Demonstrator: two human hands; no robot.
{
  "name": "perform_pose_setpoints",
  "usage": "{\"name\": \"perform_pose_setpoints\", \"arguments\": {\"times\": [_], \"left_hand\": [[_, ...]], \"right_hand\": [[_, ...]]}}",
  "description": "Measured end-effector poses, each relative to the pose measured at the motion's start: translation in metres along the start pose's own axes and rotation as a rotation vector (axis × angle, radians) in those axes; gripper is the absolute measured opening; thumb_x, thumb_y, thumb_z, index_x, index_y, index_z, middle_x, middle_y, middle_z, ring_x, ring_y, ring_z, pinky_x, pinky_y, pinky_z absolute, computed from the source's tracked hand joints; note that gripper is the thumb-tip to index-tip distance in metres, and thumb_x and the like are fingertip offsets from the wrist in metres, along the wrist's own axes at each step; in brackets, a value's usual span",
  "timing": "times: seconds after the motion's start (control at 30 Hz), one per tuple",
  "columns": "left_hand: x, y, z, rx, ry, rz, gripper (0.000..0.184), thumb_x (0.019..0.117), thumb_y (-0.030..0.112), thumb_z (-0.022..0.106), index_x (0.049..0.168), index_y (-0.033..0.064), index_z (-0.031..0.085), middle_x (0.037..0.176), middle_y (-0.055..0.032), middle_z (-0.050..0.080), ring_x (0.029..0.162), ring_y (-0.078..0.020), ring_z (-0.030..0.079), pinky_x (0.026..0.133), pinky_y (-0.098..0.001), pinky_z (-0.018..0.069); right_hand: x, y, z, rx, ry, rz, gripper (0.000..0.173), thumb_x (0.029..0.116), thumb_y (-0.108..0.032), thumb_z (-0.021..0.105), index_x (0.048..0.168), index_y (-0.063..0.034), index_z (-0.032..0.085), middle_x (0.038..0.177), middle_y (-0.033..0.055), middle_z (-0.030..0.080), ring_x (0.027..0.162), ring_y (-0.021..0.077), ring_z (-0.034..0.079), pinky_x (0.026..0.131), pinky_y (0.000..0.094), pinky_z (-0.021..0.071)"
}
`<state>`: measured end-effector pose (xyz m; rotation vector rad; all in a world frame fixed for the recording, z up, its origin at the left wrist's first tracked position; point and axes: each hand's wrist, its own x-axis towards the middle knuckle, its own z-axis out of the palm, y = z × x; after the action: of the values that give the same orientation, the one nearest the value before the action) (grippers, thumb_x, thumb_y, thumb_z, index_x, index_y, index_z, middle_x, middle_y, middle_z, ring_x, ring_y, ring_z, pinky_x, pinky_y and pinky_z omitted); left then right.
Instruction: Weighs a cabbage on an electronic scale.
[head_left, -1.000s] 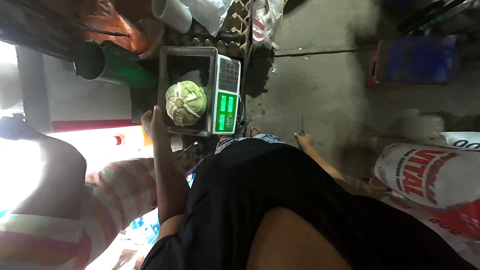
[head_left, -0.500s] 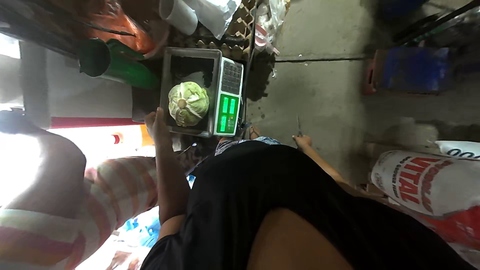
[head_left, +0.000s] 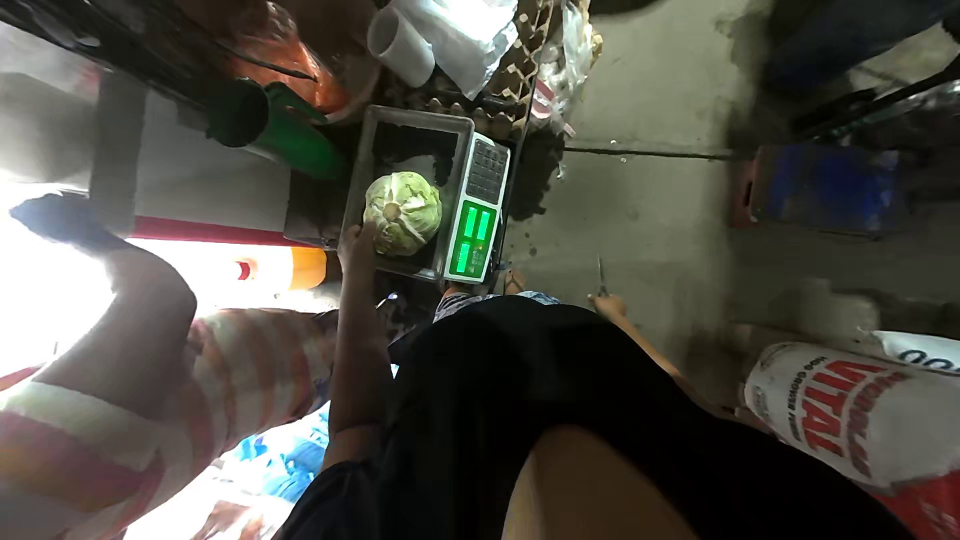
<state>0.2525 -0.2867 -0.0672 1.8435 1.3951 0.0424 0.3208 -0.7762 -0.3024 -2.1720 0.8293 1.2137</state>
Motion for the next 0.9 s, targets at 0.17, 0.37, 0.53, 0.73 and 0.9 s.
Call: {"name": "perform_pose_setpoints", "arguments": {"times": [0.17, 0.37, 0.53, 0.73, 0.9], "left_hand": [[0.006, 0.016, 0.011, -0.148, -0.149, -0.154, 0.074, 0.0932, 0.063, 0.063, 0.127, -0.0027, 0.062, 0.120, -0.0238, 0.067, 0.110, -0.0337, 0.065, 0.097, -0.0541, 0.0523], [0.009, 0.017, 0.017, -0.425, -0.236, -0.086, 0.071, 0.0858, 0.051, 0.078, 0.133, 0.0018, 0.058, 0.117, -0.0184, 0.068, 0.104, -0.0274, 0.068, 0.092, -0.0485, 0.0564], [0.010, 0.011, 0.017, -0.382, -0.234, -0.033, 0.085, 0.0832, 0.048, 0.082, 0.145, 0.0030, 0.046, 0.125, -0.0225, 0.064, 0.110, -0.0318, 0.066, 0.093, -0.0515, 0.0565], [0.004, 0.021, 0.005, -0.069, -0.139, -0.081, 0.112, 0.0717, 0.052, 0.090, 0.156, 0.0087, 0.032, 0.149, -0.0311, 0.044, 0.133, -0.0448, 0.050, 0.106, -0.0600, 0.0463], [0.003, 0.028, -0.007, 0.048, -0.022, -0.044, 0.113, 0.0647, 0.061, 0.091, 0.155, 0.0179, 0.039, 0.155, -0.0318, 0.035, 0.139, -0.0494, 0.041, 0.107, -0.0646, 0.0427]], "right_hand": [[-0.019, 0.000, 0.000, 0.035, -0.025, -0.024, 0.052, 0.1005, -0.033, 0.067, 0.134, 0.0068, 0.060, 0.140, 0.0287, 0.057, 0.135, 0.0400, 0.053, 0.112, 0.0562, 0.0408], [-0.030, -0.012, -0.002, 0.017, -0.026, -0.049, 0.054, 0.1018, -0.033, 0.065, 0.136, 0.0076, 0.057, 0.144, 0.0298, 0.054, 0.137, 0.0402, 0.051, 0.114, 0.0562, 0.0397], [-0.031, -0.027, 0.011, 0.062, 0.044, -0.056, 0.051, 0.0985, -0.034, 0.070, 0.131, 0.0044, 0.064, 0.138, 0.0269, 0.060, 0.134, 0.0385, 0.054, 0.112, 0.0559, 0.0416], [-0.040, -0.033, 0.029, 0.015, 0.004, -0.102, 0.049, 0.1012, -0.033, 0.067, 0.132, 0.0051, 0.063, 0.139, 0.0278, 0.059, 0.136, 0.0395, 0.053, 0.114, 0.0561, 0.0399], [-0.068, -0.020, 0.046, 0.166, 0.097, -0.041, 0.047, 0.0948, -0.022, 0.074, 0.130, 0.0079, 0.063, 0.136, 0.0280, 0.062, 0.129, 0.0387, 0.058, 0.109, 0.0508, 0.0452]]}}
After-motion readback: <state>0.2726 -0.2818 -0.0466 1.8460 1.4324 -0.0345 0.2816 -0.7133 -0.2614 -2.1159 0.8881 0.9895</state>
